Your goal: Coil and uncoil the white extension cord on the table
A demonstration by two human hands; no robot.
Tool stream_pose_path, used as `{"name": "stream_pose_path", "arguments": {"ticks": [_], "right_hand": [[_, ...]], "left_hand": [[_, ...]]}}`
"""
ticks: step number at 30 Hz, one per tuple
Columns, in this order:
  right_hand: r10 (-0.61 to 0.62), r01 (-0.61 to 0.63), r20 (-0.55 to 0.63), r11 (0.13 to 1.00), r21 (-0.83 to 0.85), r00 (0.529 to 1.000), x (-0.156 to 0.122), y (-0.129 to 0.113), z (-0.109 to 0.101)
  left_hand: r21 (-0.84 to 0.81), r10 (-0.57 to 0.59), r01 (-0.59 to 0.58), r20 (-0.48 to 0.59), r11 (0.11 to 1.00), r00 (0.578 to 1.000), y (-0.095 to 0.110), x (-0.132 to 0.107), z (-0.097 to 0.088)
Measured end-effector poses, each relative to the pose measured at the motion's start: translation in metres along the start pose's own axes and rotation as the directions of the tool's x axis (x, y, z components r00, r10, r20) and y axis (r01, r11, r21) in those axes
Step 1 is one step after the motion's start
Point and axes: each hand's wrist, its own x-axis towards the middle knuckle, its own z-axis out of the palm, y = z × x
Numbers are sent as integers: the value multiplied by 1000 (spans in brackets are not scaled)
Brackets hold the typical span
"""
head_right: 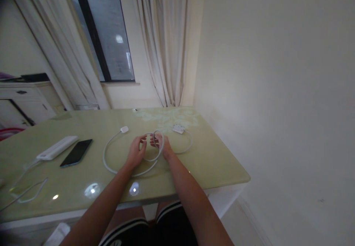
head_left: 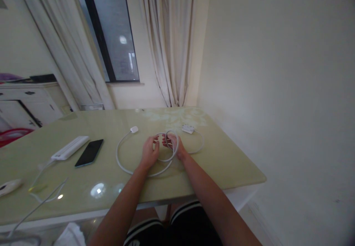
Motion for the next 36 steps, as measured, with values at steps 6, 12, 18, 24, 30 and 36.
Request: {"name": "stream_pose_path", "arguments": {"ticks": [6, 12, 18, 24, 30, 36], "right_hand": [[-9, 11, -19, 994, 109, 1000, 3, -4, 3], [-78, 113, -147, 963, 244, 986, 5, -10, 3], [-5, 59, -167, 946, 319, 986, 5, -10, 2], [-40, 117, -206, 918, 379, 978, 7, -11, -2], [-63, 190, -307, 895, 403, 950, 11, -13, -5], [-84, 165, -312, 956, 243, 946, 14, 0, -6]], "left_hand": [[-53, -209, 203, -182, 978, 961, -3, 3, -5], [-142, -228, 231, 37, 963, 973, 5, -2, -5], [-204, -241, 250, 71, 946, 968, 8, -3, -8], [-282, -218, 229, 70, 932, 973, 3, -1, -9], [-84, -20, 25, 58, 996, 998, 7, -1, -5], [-86, -32, 34, 22, 996, 999, 9, 0, -9]]}}
